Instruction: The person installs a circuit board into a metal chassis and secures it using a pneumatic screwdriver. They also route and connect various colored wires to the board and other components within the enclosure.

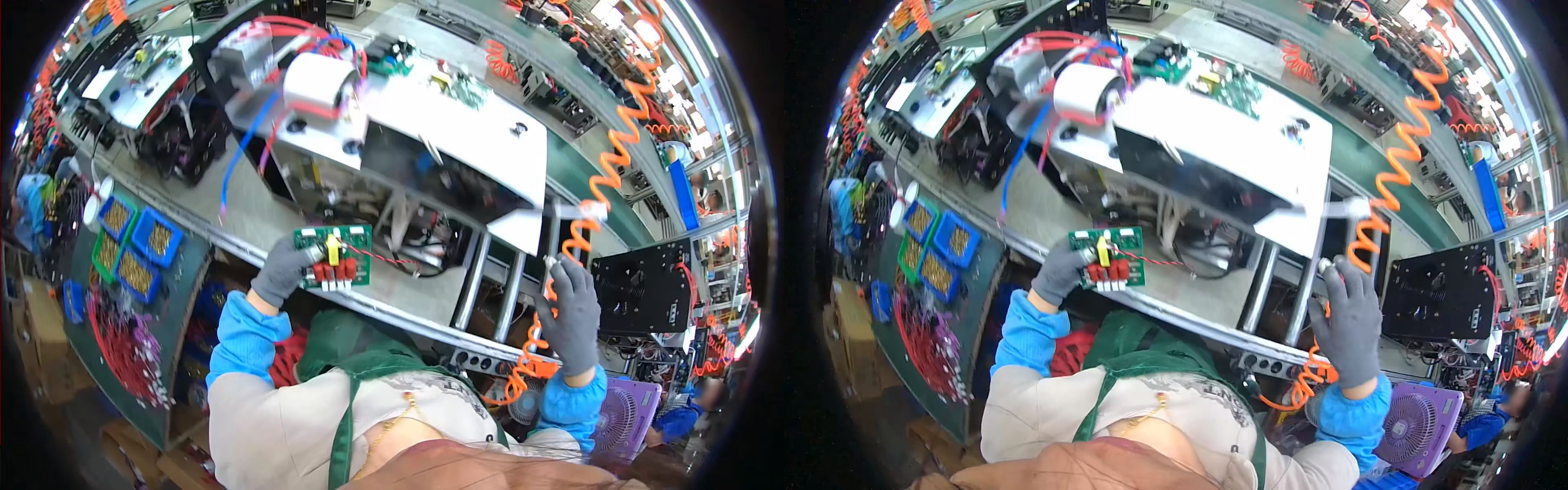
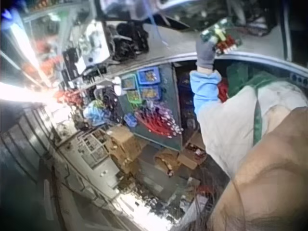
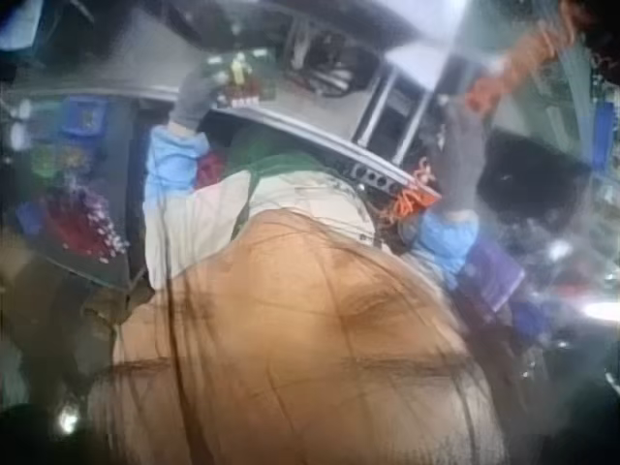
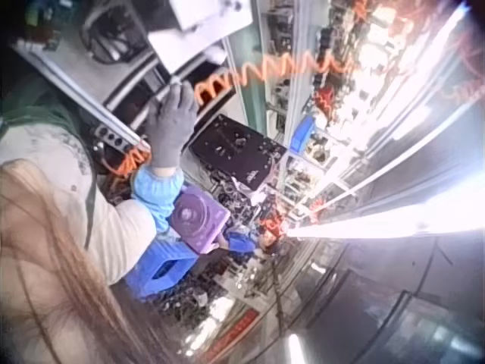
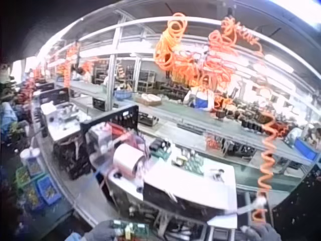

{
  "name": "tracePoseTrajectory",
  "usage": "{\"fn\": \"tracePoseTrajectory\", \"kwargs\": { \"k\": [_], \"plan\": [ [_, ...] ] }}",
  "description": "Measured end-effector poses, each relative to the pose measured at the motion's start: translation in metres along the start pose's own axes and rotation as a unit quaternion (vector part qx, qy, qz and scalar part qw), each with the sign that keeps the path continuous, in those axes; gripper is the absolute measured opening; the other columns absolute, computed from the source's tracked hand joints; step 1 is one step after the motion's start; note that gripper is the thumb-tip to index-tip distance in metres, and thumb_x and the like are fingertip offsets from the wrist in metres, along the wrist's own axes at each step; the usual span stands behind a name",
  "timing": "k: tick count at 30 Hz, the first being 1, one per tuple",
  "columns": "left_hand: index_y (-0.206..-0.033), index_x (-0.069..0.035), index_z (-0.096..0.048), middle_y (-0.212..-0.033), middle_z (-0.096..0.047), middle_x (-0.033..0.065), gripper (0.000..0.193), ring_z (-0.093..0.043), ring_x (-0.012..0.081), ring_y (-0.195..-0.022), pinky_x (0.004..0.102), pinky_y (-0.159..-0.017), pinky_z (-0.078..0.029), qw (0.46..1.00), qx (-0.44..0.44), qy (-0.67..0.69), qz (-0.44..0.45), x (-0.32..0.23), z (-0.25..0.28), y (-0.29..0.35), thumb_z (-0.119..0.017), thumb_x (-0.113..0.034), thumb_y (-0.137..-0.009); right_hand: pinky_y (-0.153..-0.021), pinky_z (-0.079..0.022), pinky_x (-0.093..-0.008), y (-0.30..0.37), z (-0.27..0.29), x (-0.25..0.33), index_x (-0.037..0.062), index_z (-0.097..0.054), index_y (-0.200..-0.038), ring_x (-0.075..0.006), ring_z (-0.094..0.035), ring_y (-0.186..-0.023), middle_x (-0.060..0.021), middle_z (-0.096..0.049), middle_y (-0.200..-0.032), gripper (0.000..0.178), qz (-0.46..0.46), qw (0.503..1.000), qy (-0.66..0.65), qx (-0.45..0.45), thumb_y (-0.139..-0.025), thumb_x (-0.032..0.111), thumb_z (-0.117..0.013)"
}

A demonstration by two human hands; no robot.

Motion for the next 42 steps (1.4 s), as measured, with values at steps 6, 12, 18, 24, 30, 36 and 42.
{"fn": "tracePoseTrajectory", "kwargs": {
  "k": [6, 12, 18, 24, 30, 36, 42],
  "plan": [
    [-0.113, 0.003, -0.061, -0.1, -0.067, 0.0095, 0.036, -0.064, 0.0157, -0.086, 0.0292, -0.08, -0.051, 0.998, -0.033, -0.006, 0.053, -0.057, 0.067, -0.035, -0.062, -0.016, -0.083, -0.088, -0.045, -0.0452, -0.097, -0.033, 0.05, 0.0032, -0.056, -0.105, -0.0378, -0.051, -0.108, -0.0179, -0.053, -0.115, 0.047, -0.037, 0.997, 0.071, -0.025, -0.061, 0.01, -0.072],
    [-0.113, 0.003, -0.059, -0.103, -0.066, 0.0105, 0.039, -0.064, 0.0163, -0.09, 0.0294, -0.082, -0.051, 0.997, -0.046, 0.01, 0.066, -0.044, 0.097, -0.037, -0.064, -0.02, -0.082, -0.075, -0.047, -0.0435, -0.101, -0.043, 0.052, 0.0048, -0.066, -0.093, -0.0375, -0.057, -0.092, -0.015, -0.062, -0.1, 0.028, -0.056, 0.974, 0.12, -0.183, -0.067, -0.001, -0.057],
    [-0.115, 0.005, -0.057, -0.104, -0.065, 0.011, 0.046, -0.063, 0.0174, -0.092, 0.0304, -0.085, -0.05, 0.998, -0.004, -0.006, 0.061, -0.007, 0.114, -0.048, -0.066, -0.023, -0.081, -0.078, -0.042, -0.0478, -0.096, -0.051, 0.057, 0.005, -0.061, -0.094, -0.0397, -0.053, -0.089, -0.0162, -0.058, -0.095, 0.029, -0.095, 0.951, 0.178, -0.233, -0.065, 0.003, -0.058],
    [-0.116, 0.002, -0.057, -0.104, -0.065, 0.01, 0.033, -0.063, 0.0193, -0.093, 0.0332, -0.084, -0.052, 0.996, -0.003, 0.048, 0.069, 0.052, 0.131, -0.063, -0.058, -0.009, -0.086, -0.081, -0.044, -0.0405, -0.092, -0.047, 0.069, 0.006, -0.062, -0.102, -0.0311, -0.055, -0.096, -0.0113, -0.061, -0.102, 0.03, -0.11, 0.913, 0.22, -0.326, -0.072, 0.004, -0.061],
    [-0.114, -0.004, -0.058, -0.101, -0.065, 0.0073, 0.029, -0.065, 0.0193, -0.084, 0.0353, -0.077, -0.055, 0.991, -0.052, 0.079, 0.098, 0.109, 0.168, -0.075, -0.058, -0.009, -0.086, -0.088, -0.043, -0.0414, -0.088, -0.059, 0.046, 0.0126, -0.061, -0.114, -0.0314, -0.054, -0.102, -0.0107, -0.059, -0.107, 0.049, -0.129, 0.912, 0.187, -0.342, -0.068, 0.018, -0.076],
    [-0.113, -0.004, -0.059, -0.098, -0.065, 0.0046, 0.028, -0.063, 0.0148, -0.083, 0.0307, -0.074, -0.053, 0.997, -0.077, -0.007, 0.03, 0.112, 0.173, -0.079, -0.06, -0.013, -0.087, -0.095, -0.038, -0.0455, -0.077, -0.066, 0.062, 0.0076, -0.052, -0.122, -0.0337, -0.045, -0.118, -0.0151, -0.052, -0.123, 0.052, -0.168, 0.9, 0.244, -0.32, -0.074, 0.021, -0.063],
    [-0.108, -0.002, -0.061, -0.094, -0.066, 0.005, 0.026, -0.061, 0.0134, -0.079, 0.0294, -0.074, -0.051, 0.996, -0.056, -0.048, -0.044, 0.114, 0.177, -0.079, -0.06, -0.012, -0.084, -0.077, -0.049, -0.037, -0.082, -0.065, 0.25, 0.0106, -0.059, -0.096, -0.0256, -0.058, -0.091, -0.0069, -0.06, -0.098, 0.023, 0.136, 0.941, -0.031, -0.308, -0.073, 0.01, -0.061]
  ]
}}
Point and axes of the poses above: each hand's wrist, its own y-axis away from the middle knuckle, its own z-axis out of the back of the hand, x = y × z, the point moved 9 cm from there along -y, towards the middle knuckle
